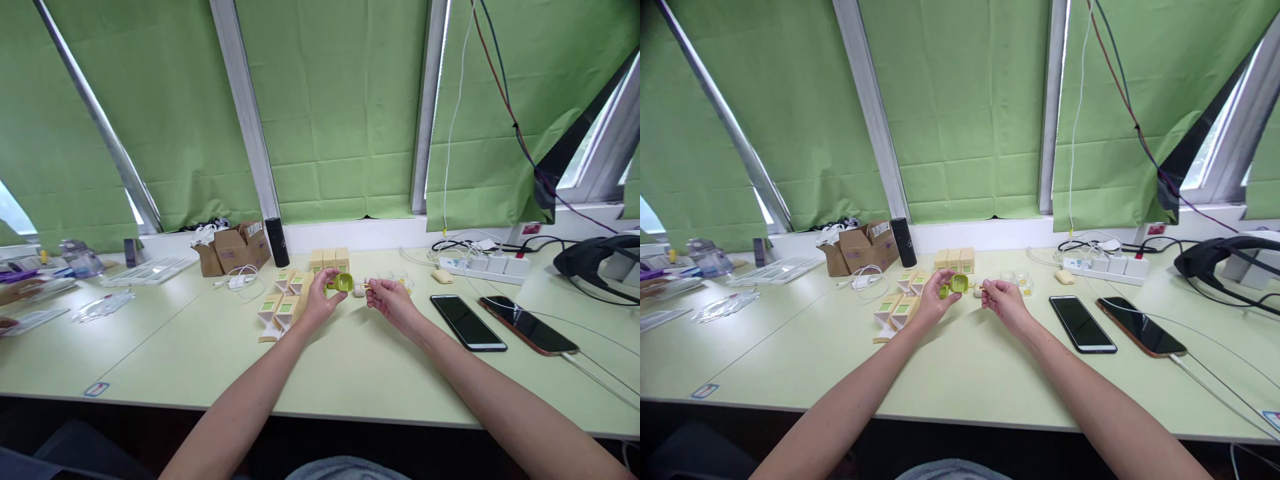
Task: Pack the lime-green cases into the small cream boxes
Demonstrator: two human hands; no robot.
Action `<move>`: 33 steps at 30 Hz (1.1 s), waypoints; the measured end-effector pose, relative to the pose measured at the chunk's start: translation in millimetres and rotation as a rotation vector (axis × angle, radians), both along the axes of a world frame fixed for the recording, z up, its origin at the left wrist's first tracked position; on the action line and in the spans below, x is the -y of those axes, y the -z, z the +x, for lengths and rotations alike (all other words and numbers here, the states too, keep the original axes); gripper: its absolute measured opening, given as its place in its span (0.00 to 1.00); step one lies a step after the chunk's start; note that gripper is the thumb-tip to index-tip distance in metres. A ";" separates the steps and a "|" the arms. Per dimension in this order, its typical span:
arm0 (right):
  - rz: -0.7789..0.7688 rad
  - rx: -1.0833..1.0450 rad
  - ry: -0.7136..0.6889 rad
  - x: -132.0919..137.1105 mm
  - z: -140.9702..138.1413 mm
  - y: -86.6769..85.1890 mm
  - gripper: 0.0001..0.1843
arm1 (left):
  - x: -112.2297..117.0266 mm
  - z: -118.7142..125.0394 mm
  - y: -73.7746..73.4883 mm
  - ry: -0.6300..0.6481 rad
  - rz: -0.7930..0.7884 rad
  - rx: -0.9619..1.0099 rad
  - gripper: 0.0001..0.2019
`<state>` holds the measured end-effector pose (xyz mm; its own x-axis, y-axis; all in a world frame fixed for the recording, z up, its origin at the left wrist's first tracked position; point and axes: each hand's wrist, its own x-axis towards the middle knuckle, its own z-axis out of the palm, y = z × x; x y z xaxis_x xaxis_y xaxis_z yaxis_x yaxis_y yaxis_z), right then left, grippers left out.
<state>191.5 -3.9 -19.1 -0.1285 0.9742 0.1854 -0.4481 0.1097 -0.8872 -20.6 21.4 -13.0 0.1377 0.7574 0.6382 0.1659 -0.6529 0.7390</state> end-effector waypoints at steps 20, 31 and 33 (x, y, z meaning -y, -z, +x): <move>0.306 0.190 0.247 13.0 -8.7 -11.0 0.21 | 2.6 1.4 0.0 0.000 0.009 -0.025 0.24; 0.659 0.555 0.497 19.8 -10.2 -2.3 0.08 | 14.4 5.3 -6.1 -0.012 0.071 -0.109 0.22; 0.789 0.639 0.548 21.6 -10.2 -2.4 0.07 | 18.6 7.0 -7.8 -0.005 0.088 -0.132 0.22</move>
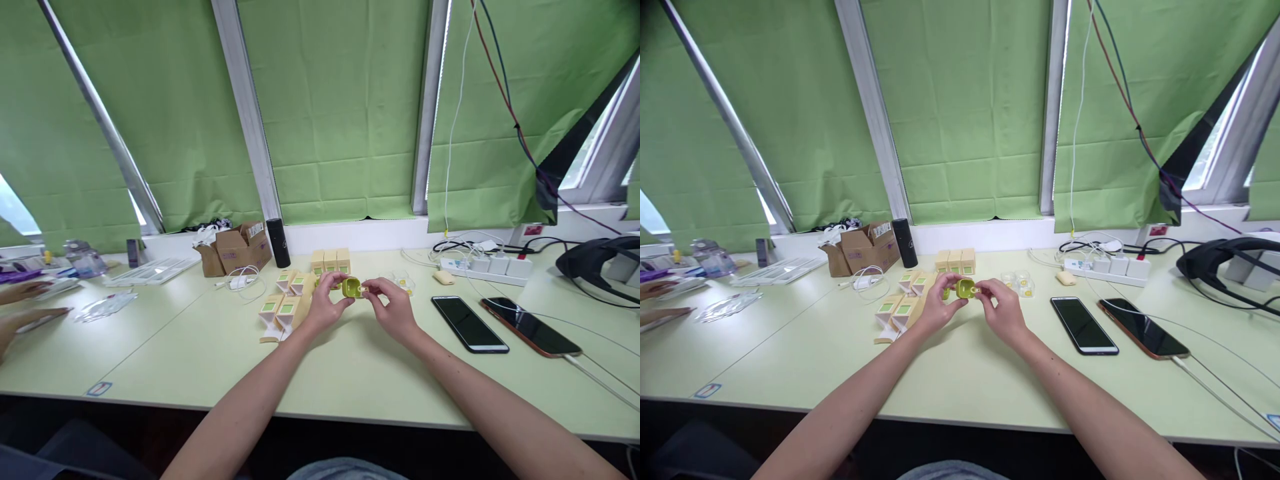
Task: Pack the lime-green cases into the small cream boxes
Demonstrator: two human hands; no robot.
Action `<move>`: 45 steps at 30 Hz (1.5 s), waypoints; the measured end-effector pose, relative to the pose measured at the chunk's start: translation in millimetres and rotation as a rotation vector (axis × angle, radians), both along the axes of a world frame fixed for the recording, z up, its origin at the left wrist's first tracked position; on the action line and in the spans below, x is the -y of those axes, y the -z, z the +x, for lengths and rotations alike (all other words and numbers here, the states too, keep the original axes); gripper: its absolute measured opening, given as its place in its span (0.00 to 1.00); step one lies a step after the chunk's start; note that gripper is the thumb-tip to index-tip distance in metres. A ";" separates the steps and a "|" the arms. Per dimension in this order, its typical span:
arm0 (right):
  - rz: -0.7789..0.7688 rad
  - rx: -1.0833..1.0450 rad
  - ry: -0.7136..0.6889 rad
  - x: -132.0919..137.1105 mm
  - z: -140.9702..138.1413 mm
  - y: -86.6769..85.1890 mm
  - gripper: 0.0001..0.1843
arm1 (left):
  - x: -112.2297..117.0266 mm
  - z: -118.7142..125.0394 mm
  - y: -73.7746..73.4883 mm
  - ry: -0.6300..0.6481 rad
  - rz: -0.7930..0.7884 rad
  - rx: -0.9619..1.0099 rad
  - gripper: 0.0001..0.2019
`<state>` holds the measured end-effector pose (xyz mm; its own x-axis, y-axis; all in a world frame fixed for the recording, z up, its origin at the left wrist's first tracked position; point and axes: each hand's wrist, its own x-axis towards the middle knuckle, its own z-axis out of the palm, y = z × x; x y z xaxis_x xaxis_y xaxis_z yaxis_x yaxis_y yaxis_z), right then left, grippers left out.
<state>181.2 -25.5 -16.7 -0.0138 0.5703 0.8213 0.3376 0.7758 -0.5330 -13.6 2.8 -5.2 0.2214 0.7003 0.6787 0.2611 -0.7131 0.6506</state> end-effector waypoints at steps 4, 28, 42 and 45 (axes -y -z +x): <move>0.196 0.180 0.124 1.9 0.7 0.0 0.08 | 6.5 3.1 -2.3 0.014 0.030 -0.029 0.23; 0.441 0.459 0.432 -0.5 0.4 -1.3 0.10 | 10.7 4.1 -2.0 0.100 0.126 -0.065 0.24; 0.423 0.469 0.378 -4.5 0.4 0.6 0.12 | 12.6 4.1 -3.7 0.085 0.133 -0.094 0.24; 0.410 0.469 0.358 -6.1 0.9 2.0 0.12 | 12.7 3.9 -3.6 0.085 0.132 -0.099 0.23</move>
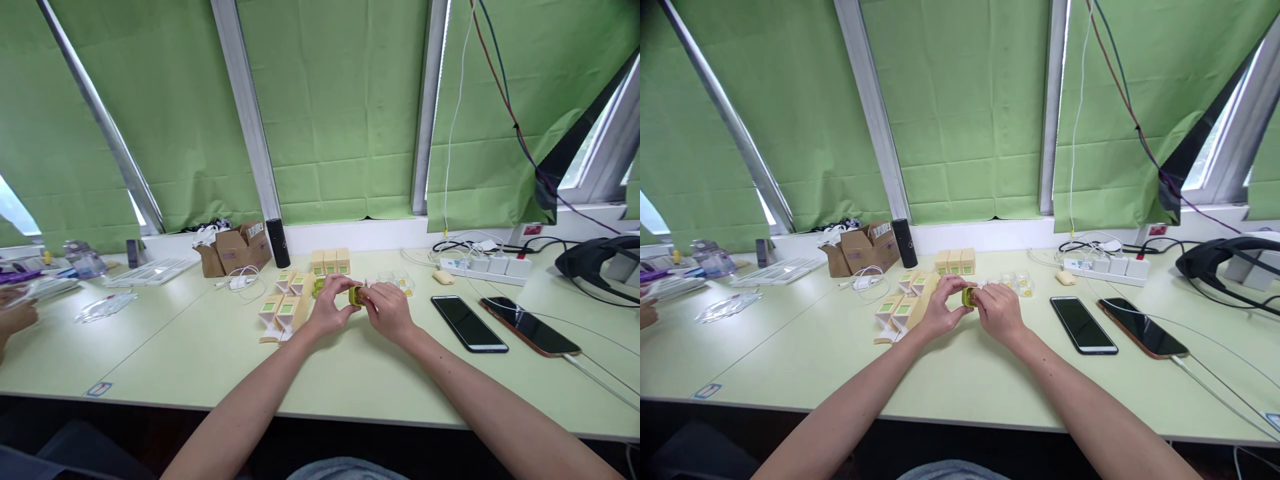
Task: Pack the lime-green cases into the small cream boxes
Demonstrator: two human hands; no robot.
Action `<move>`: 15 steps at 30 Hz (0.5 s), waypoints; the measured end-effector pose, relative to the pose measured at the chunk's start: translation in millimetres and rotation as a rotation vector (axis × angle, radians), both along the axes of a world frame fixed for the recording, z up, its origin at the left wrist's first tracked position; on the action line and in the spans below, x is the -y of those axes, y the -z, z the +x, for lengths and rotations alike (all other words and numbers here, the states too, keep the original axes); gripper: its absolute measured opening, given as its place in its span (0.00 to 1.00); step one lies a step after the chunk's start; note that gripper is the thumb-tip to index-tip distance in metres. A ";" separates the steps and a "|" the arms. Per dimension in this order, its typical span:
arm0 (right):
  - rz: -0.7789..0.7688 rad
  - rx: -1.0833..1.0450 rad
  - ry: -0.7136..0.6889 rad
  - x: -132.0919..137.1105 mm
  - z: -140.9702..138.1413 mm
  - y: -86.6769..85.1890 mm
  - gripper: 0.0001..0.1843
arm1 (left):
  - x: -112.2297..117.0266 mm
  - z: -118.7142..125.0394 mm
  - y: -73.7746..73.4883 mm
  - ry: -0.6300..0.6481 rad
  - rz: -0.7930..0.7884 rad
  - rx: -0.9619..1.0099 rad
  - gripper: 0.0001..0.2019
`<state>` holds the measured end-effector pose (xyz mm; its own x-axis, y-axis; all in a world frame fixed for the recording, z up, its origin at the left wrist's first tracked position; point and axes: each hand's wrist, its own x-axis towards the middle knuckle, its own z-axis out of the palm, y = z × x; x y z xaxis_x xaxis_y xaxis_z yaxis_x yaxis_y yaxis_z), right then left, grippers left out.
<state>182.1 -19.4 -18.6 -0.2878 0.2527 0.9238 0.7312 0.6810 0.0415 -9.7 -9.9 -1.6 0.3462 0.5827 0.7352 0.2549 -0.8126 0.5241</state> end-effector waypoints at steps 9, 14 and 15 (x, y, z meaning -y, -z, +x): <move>-0.013 -0.015 -0.049 -2.1 -0.1 1.6 0.11 | -0.5 0.0 1.2 -0.004 0.010 -0.001 0.23; -0.021 -0.015 -0.067 -4.9 0.1 3.3 0.12 | 1.1 -0.2 -0.4 0.001 0.010 -0.012 0.23; -0.025 -0.013 -0.070 -5.3 0.0 3.5 0.12 | 1.3 -0.3 -0.6 0.003 0.008 -0.015 0.23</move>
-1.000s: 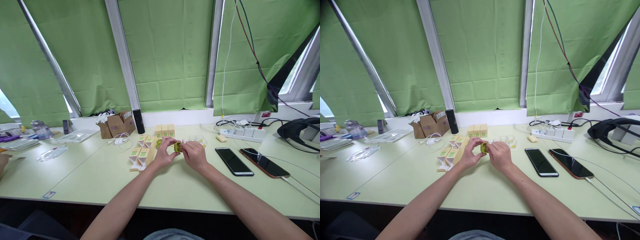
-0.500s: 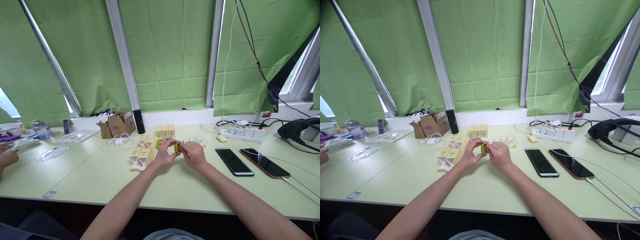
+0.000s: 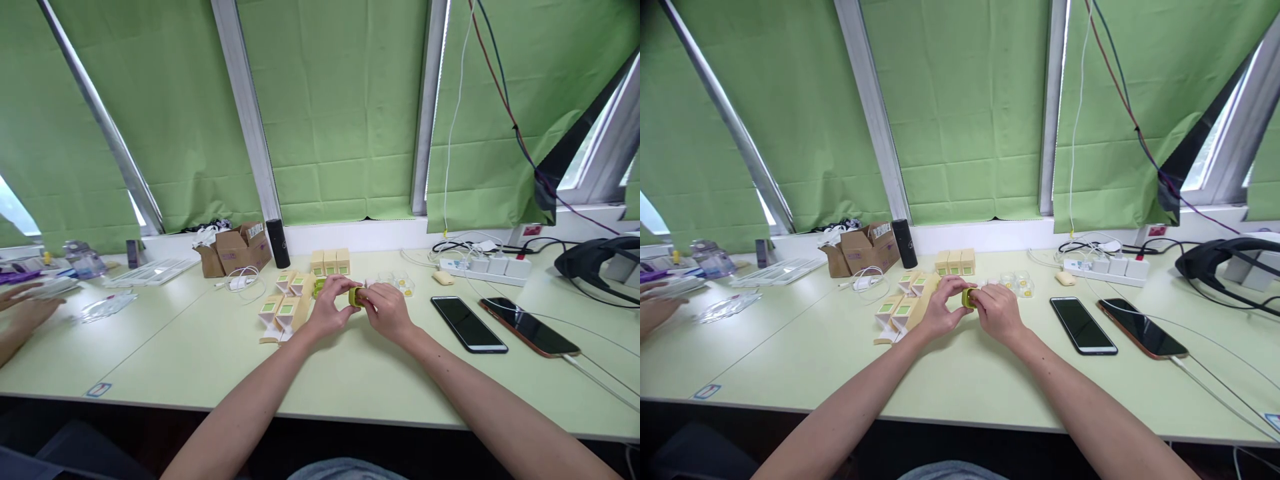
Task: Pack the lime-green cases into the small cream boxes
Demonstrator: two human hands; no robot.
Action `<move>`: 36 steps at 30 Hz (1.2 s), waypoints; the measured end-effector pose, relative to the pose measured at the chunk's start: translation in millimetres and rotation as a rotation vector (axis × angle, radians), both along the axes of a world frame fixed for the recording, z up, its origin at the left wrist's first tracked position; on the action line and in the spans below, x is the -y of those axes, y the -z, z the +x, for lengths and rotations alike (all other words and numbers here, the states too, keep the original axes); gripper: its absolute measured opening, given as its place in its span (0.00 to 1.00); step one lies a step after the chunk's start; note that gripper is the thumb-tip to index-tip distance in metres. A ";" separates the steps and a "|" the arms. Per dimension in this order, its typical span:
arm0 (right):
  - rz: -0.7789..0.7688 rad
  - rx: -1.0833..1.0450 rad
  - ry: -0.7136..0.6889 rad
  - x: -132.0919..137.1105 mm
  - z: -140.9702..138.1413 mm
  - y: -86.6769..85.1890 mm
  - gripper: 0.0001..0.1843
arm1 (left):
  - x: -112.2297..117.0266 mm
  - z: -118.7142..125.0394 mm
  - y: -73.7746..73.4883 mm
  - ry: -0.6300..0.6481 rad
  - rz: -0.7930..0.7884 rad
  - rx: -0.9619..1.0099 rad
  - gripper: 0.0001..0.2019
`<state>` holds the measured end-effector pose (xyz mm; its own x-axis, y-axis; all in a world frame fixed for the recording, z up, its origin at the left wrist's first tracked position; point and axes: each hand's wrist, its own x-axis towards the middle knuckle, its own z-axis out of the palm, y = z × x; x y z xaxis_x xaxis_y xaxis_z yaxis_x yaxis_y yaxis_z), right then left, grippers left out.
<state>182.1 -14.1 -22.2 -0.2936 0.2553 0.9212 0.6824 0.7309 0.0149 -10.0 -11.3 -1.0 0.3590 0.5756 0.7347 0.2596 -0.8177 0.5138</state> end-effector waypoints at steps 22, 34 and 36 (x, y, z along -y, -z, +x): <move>-0.115 -0.058 -0.112 9.9 9.5 -5.9 0.27 | -9.3 -5.8 1.9 -0.078 -0.025 0.044 0.23; -0.239 -0.161 -0.224 1.1 6.0 4.1 0.30 | -5.6 -3.9 1.3 -0.044 -0.035 0.035 0.25; -0.260 -0.217 -0.244 0.2 6.0 4.3 0.29 | -6.7 -4.1 1.7 -0.060 -0.050 0.048 0.20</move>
<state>188.1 -14.3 -26.5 -0.1804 0.4344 0.8825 0.4559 0.8319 -0.3163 -14.1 -4.5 -2.6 0.2875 0.6313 0.7203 0.2818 -0.7745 0.5664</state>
